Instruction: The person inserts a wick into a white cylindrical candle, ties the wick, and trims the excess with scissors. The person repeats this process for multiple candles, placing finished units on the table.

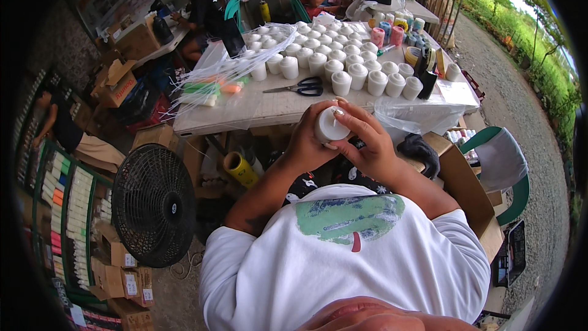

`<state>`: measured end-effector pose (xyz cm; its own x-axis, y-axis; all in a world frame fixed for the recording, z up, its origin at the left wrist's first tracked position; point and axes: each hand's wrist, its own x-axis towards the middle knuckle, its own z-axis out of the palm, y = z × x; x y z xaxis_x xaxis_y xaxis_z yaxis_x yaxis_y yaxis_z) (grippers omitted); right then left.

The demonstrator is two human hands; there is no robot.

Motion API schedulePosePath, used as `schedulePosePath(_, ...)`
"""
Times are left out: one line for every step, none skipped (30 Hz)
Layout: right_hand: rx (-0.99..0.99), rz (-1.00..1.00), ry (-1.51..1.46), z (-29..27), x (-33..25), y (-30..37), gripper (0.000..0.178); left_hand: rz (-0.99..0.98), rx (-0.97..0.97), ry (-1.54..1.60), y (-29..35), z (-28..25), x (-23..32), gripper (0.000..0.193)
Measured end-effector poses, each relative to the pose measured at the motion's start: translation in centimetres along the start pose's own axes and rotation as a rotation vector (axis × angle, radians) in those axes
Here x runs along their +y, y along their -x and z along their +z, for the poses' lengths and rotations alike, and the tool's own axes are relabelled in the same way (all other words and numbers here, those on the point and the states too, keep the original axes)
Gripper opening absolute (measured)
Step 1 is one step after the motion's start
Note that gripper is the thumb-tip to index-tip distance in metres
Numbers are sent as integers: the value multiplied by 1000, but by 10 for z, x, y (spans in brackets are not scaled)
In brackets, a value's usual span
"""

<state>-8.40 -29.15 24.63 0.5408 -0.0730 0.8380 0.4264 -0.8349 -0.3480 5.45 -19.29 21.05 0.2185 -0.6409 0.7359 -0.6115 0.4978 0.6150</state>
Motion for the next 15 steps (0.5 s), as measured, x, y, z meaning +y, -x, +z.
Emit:
schedulePosePath(-1,1,-2,0,-1,0,59,-5,3,-4,0,0,1,72)
schedulePosePath(-2,1,-3,-1,-2,-1,59,-10,17,7,0,0,1,71)
schedulePosePath(-3,3,-4,-2,-3,-2,59,-14,30,19,0,0,2,69)
schedulePosePath(-21,4,-22,-3,-4,-4,56,-20,44,32,0,1,3,68)
schedulePosePath(-38,5,-39,-5,-5,-5,52,-21,40,19,1,1,3,68)
schedulePosePath(-55,7,-56,-7,-6,-7,49,-22,36,6,1,0,4,67)
schedulePosePath(-88,43,-113,-12,-6,-9,44,-23,34,-7,2,0,5,67)
schedulePosePath(-122,79,-170,-18,-4,-11,40,-29,14,-8,3,-2,4,67)
schedulePosePath(-155,115,-227,-22,-2,-14,35,-36,-5,-9,4,-3,3,68)
schedulePosePath(-161,142,-259,-25,-1,-16,31,-47,-26,-9,5,-4,3,68)
schedulePosePath(-166,168,-292,-27,1,-18,27,-50,-35,-13,5,-4,3,67)
schedulePosePath(-172,194,-325,-28,3,-21,23,-53,-44,-17,4,-5,4,66)
schedulePosePath(-196,187,-352,-30,5,-25,19,-54,-53,-19,3,-5,6,66)
schedulePosePath(-200,164,-355,-30,6,-26,18,-60,-50,-13,2,-5,6,65)
schedulePosePath(-204,140,-358,-31,6,-28,17,-66,-47,-8,2,-5,7,64)
